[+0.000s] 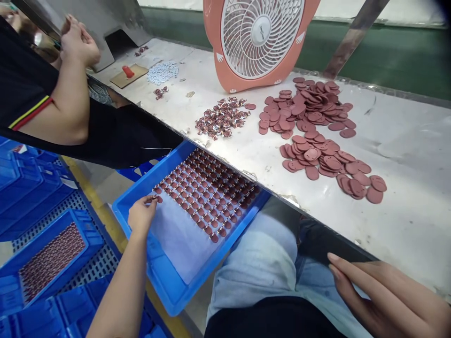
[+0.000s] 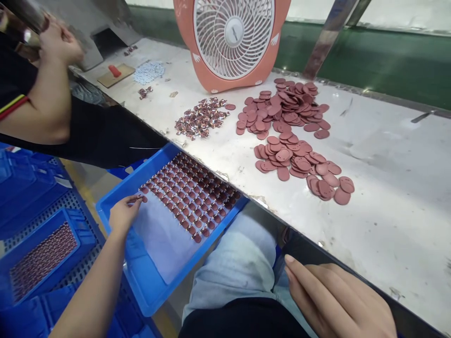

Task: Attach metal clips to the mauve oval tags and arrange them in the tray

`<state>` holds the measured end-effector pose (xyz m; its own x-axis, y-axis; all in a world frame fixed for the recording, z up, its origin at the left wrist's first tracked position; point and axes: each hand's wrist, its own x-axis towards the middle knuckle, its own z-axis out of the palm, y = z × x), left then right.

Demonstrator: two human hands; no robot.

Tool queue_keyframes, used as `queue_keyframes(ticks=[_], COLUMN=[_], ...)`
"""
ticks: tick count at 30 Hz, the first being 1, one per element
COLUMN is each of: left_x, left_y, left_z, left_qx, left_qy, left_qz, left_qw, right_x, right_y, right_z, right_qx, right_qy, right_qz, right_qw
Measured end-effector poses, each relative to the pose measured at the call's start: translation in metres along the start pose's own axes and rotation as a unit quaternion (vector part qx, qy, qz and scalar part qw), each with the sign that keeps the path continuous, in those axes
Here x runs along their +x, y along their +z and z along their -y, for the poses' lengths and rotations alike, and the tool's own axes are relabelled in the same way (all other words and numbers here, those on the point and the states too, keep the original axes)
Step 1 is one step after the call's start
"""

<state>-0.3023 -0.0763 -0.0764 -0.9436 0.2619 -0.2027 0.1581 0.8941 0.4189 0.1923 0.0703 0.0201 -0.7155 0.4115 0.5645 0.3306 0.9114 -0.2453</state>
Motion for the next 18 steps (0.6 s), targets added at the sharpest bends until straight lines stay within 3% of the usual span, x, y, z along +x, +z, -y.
queue_keyframes(ticks=[7, 18], left_x=[0.027, 0.041], left_y=[0.018, 0.031], left_z=[0.008, 0.009], left_qx=[0.125, 0.165], left_qy=[0.030, 0.051], left_qz=[0.025, 0.028], left_qw=[0.991, 0.985], right_x=[-0.013, -0.017], right_y=[0.006, 0.009], right_z=[-0.003, 0.000], right_qx=[0.017, 0.009], right_qy=[0.040, 0.048], right_qz=[0.024, 0.018], right_qw=[0.999, 0.999])
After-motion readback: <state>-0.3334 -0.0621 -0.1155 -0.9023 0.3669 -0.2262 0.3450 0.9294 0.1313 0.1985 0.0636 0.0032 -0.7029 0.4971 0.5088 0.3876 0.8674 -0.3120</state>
